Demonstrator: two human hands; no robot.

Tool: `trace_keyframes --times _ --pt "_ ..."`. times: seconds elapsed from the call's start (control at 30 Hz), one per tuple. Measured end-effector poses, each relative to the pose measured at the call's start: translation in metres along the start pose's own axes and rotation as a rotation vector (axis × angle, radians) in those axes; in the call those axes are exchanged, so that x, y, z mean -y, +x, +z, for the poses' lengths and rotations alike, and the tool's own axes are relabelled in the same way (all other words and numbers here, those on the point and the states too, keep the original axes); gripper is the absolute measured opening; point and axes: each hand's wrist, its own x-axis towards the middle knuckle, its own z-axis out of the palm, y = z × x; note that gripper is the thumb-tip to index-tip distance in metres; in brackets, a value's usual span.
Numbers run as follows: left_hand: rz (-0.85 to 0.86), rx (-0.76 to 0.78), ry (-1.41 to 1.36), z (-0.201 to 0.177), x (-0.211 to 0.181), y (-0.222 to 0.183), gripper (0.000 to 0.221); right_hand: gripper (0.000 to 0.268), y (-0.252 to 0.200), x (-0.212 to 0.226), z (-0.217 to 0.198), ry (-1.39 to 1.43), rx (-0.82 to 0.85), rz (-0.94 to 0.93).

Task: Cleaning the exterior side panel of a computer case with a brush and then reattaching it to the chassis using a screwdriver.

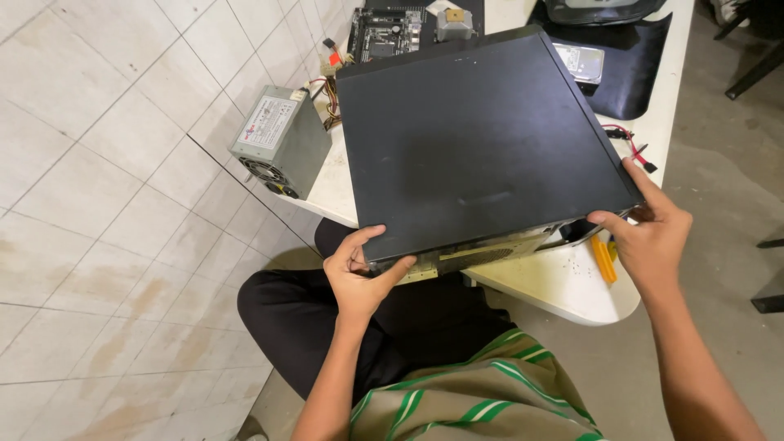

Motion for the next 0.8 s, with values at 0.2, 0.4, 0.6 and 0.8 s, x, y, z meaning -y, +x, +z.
trace_keyframes --times 0.2,0.4,0.6,0.8 --pt "-0.095 0.013 0.053 -0.002 -0.004 0.003 0.064 0.073 0.0 0.008 -0.015 -0.061 0.204 0.131" --pt "-0.122 -0.002 0.066 -0.003 -0.002 0.006 0.061 0.07 0.001 0.003 -0.011 -0.105 0.191 0.07" --pt "-0.18 0.005 0.056 -0.005 -0.006 0.006 0.063 0.07 -0.006 0.008 -0.001 -0.096 0.144 0.084" --pt "-0.141 -0.215 -0.414 -0.033 0.008 0.008 0.05 0.052 -0.033 -0.016 -0.002 0.021 -0.214 -0.191"
